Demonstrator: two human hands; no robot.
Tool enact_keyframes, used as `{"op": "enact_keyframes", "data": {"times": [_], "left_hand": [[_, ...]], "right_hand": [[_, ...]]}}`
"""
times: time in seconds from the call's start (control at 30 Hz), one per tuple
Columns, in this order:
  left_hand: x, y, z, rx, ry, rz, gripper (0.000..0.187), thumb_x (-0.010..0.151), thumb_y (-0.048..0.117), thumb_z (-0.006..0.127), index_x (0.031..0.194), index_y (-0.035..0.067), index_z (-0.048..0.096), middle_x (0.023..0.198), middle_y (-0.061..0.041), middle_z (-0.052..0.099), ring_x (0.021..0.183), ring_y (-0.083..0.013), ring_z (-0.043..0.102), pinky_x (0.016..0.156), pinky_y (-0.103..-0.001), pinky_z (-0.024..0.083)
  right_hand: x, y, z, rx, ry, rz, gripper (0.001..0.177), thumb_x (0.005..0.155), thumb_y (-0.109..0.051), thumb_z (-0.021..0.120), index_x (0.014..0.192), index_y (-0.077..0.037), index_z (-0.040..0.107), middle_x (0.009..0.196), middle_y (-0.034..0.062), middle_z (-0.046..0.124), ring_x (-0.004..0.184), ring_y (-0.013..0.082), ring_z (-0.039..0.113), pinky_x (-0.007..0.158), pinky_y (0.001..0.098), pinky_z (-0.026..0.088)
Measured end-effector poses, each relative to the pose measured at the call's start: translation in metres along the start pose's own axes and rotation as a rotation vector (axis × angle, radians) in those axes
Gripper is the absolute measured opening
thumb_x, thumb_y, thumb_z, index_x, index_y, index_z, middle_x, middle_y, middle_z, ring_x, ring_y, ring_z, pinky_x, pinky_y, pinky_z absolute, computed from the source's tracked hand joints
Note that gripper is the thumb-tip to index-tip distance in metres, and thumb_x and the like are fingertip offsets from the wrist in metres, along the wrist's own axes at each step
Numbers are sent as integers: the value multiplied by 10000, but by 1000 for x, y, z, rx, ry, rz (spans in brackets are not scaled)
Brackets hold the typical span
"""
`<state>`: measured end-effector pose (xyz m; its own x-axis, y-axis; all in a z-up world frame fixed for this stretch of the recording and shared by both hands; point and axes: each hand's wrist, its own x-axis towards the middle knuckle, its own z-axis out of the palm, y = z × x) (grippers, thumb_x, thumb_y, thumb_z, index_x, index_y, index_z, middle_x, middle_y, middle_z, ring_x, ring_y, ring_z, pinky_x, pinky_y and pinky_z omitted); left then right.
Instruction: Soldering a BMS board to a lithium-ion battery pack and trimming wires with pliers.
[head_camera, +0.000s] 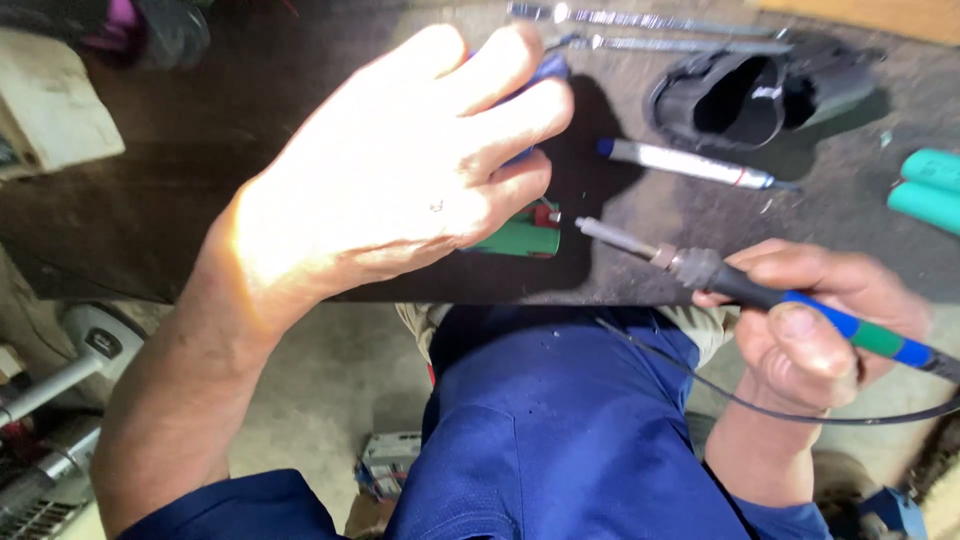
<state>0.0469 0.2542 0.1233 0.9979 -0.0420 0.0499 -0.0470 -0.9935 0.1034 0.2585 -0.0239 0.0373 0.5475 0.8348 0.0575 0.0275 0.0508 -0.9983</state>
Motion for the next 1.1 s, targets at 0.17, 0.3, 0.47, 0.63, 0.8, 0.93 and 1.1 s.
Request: {"op": "enact_keyframes", "data": {"times": [0.17, 0.3, 0.47, 0.63, 0.8, 0.93, 1.1], "left_hand": [[-2, 6, 3, 199, 96, -27, 85, 1153, 226, 603, 1134, 150, 570, 1179, 40, 596, 1206, -112, 574, 850, -261, 437], [-6, 15, -11, 318, 111, 42, 200, 1164, 218, 500, 1039, 191, 655, 1149, 60, 589, 1267, -160, 582, 848, -259, 389], [-21, 40, -30, 116, 189, -25, 365, 1076, 47, 360, 975, 17, 709, 1030, -67, 659, 999, -260, 675, 717, -300, 356], [-23, 69, -26, 120, 206, -175, 191, 1027, -42, 529, 924, 8, 681, 880, -83, 553, 808, -230, 619, 638, -301, 265], [-10, 83, -22, 336, 146, -235, 194, 993, -32, 536, 903, 34, 695, 870, -58, 535, 790, -195, 583, 644, -294, 262], [-2, 81, -25, 416, 52, -209, 316, 981, 61, 389, 956, 73, 704, 890, -79, 567, 870, -150, 551, 672, -262, 328], [0, 77, -21, 415, -1, -163, 318, 923, 70, 356, 886, 114, 669, 883, -28, 528, 879, -126, 504, 708, -274, 296]], "right_hand": [[2, 0, -9, -56, -147, 6, 269, 962, -164, 524, 1100, 67, 522, 542, 91, 459, 720, 355, 697, 690, 403, 654], [-4, -4, -5, -65, -72, 37, 281, 941, -173, 570, 1074, 73, 542, 865, 296, 618, 745, 405, 713, 648, 425, 640], [2, -1, 1, 16, -54, 32, 306, 907, -197, 594, 1054, 70, 573, 821, 259, 632, 729, 408, 728, 634, 430, 670], [6, -12, 9, 50, -9, 70, 313, 865, -168, 576, 1009, 110, 566, 820, 293, 624, 687, 407, 710, 590, 406, 645], [12, -23, 13, -1, -9, 105, 326, 837, -141, 552, 969, 157, 565, 849, 344, 638, 665, 397, 706, 585, 376, 603], [12, -26, 8, -38, 15, 148, 316, 830, -141, 606, 962, 146, 608, 916, 283, 654, 704, 419, 725, 604, 424, 677], [19, -37, 11, -158, -37, 133, 309, 822, -128, 599, 939, 156, 631, 928, 281, 670, 742, 395, 737, 625, 421, 690]]}}
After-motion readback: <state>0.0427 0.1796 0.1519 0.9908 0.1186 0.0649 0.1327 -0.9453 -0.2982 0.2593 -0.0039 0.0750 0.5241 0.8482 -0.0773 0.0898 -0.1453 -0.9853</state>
